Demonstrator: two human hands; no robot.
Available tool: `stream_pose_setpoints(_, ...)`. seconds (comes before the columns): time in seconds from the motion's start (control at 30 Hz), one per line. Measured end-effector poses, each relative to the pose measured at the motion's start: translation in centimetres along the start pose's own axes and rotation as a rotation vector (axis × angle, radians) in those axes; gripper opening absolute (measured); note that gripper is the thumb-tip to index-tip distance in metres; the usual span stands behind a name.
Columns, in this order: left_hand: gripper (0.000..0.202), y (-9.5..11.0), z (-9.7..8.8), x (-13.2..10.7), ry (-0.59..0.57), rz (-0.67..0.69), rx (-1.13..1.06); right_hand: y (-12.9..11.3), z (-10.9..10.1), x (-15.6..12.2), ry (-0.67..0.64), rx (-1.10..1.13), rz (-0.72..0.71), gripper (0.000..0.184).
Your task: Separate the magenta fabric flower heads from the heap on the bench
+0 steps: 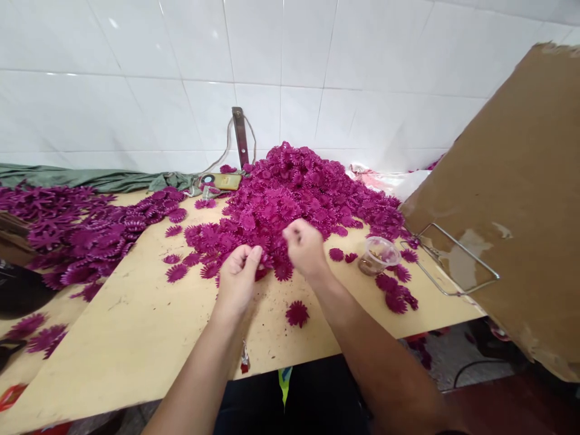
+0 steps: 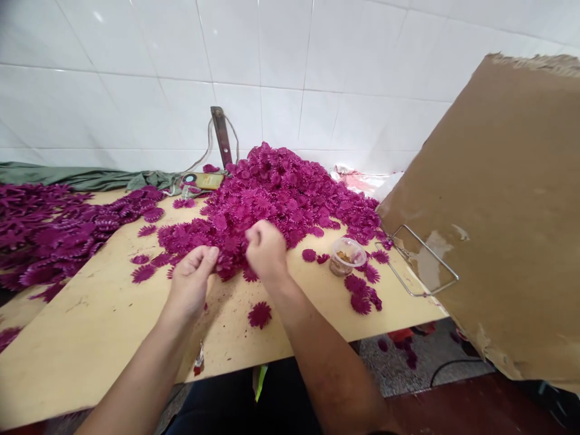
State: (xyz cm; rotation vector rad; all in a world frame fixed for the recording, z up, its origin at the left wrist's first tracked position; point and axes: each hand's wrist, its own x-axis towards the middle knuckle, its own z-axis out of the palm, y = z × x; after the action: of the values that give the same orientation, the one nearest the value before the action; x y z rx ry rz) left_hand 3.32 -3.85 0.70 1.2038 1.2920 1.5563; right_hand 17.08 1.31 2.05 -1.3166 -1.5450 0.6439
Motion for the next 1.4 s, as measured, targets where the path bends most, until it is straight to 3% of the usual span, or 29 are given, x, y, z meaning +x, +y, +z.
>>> stream_pose_setpoints(0.07, 0.035, 0.3, -0.7, -0.1, 0.061, 0.027, -0.025, 1.5, -1.3, 1.6, 0.207, -0.134, 0.093, 0.016)
stream_pose_setpoints(0.17, 0.035, 0.8, -1.2, -0.1, 0.027, -0.038, -0.031, 3.2, -2.8, 2.9, 0.23, -0.232, 0.158, 0.004)
stream_pose_setpoints(0.23, 0.033, 0.8, -1.0, 0.1, -0.044, -0.096, -0.047, 3.3, -3.0, 2.5, 0.191, -0.258, 0.097, 0.017)
stream_pose_setpoints(0.37, 0.028, 0.6, -0.2, 0.4, -0.113, -0.147, -0.089, 0.8, -1.9, -0.3, -0.028, -0.168, -0.101, 0.01)
stream_pose_setpoints(0.5, 0.025, 0.3, 0.0, 0.6, -0.084, -0.155, -0.059, -1.9, -0.7, -2.5, -0.208, 0.012, -0.12, 0.013)
stream_pose_setpoints(0.6, 0.027, 0.2, -0.1, 0.5, -0.086, -0.178, -0.013, -2.1, -0.1, -2.8, -0.309, 0.044, -0.054, 0.012)
stream_pose_setpoints(0.7, 0.03, 0.2, -0.1, 0.4, -0.091, -0.182, 0.012, -1.5, 0.3, -2.6, -0.47, 0.221, 0.057, 0.012)
stream_pose_setpoints(0.77, 0.032, 0.0, 0.1, 0.3, -0.093, -0.175, 0.011, -1.1, 0.5, -2.5, -0.502, 0.304, 0.077, 0.012)
stream_pose_setpoints(0.9, 0.039, -0.5, 0.8, 0.2, -0.115, -0.144, 0.011, -0.3, 0.8, -2.2, -0.382, 0.284, 0.041, 0.01)
stream_pose_setpoints(1.0, 0.04, -0.5, 0.3, 0.3, -0.036, -0.136, -0.032, 1.3, -0.1, -0.8, -0.098, 0.217, 0.061, 0.012)
stream_pose_setpoints(1.07, 0.04, -0.4, -0.6, 0.3, 0.074, -0.143, -0.076, 2.5, -1.2, 0.5, 0.174, 0.164, 0.171, 0.013)
stream_pose_setpoints(1.13, 0.039, -0.3, -1.6, 0.5, 0.131, -0.166, -0.071, 3.1, -2.2, 1.3, 0.246, 0.233, 0.272, 0.01)
stream_pose_setpoints(1.2, 0.034, -0.3, -2.2, 0.7, 0.112, -0.176, -0.02, 2.9, -2.4, 1.3, 0.147, 0.374, 0.334, 0.008)
stream_pose_setpoints(1.3, 0.033, -0.4, -2.5, 1.5, 0.101, -0.108, 0.116, 1.5, -1.5, 0.2, -0.118, 0.548, 0.383, 0.017)
stream_pose_setpoints(1.4, 0.039, -0.5, -2.5, 2.4, 0.215, 0.015, 0.337, 0.3, -0.6, -0.9, -0.209, 0.59, 0.354, 0.022)
